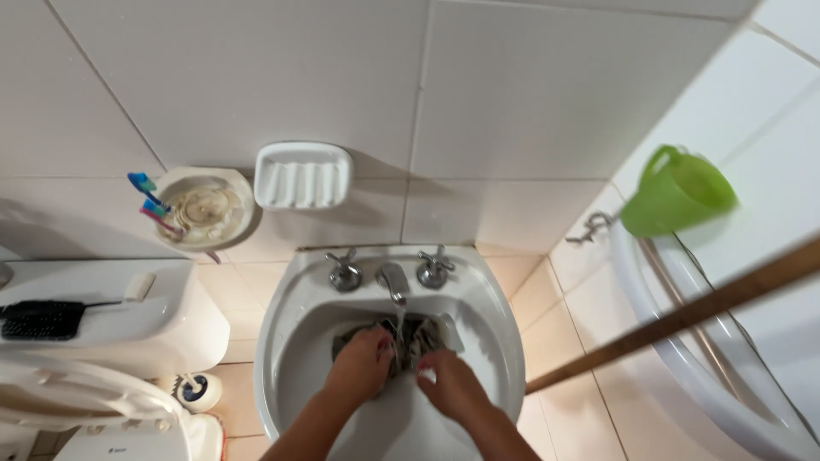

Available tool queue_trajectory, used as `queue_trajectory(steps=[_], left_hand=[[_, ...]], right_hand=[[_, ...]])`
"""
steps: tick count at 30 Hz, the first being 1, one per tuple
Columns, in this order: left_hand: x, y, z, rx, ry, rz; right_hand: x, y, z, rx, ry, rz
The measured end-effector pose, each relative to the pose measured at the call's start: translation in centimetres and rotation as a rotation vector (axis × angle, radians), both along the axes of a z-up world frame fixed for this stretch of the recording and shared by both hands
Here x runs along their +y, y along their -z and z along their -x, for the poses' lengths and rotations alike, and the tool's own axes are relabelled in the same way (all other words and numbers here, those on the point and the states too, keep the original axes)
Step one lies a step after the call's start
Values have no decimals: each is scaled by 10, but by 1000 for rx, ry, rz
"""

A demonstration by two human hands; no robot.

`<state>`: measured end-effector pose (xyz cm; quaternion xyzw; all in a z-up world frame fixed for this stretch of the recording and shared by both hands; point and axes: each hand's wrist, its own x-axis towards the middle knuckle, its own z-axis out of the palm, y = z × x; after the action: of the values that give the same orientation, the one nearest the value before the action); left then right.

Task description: Washing a cleaning cloth in a bathroom sink and tidying the sink area.

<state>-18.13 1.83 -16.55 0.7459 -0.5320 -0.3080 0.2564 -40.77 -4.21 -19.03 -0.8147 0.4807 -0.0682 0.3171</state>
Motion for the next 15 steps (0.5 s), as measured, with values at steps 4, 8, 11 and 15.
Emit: queue_trajectory(steps=[4, 8, 11, 15], left_hand=[[-7, 90, -4, 2, 57, -106], [-10, 63, 11, -103, 237, -459], [-20, 89, 17, -215, 285, -447], [-29, 95, 8, -129, 259, -232]], right_hand=[[-1, -4, -24, 106, 6, -93], [-16, -5, -39, 140, -52, -100], [-39, 29, -44, 71, -89, -6], [-58, 44, -51, 64, -126, 32]])
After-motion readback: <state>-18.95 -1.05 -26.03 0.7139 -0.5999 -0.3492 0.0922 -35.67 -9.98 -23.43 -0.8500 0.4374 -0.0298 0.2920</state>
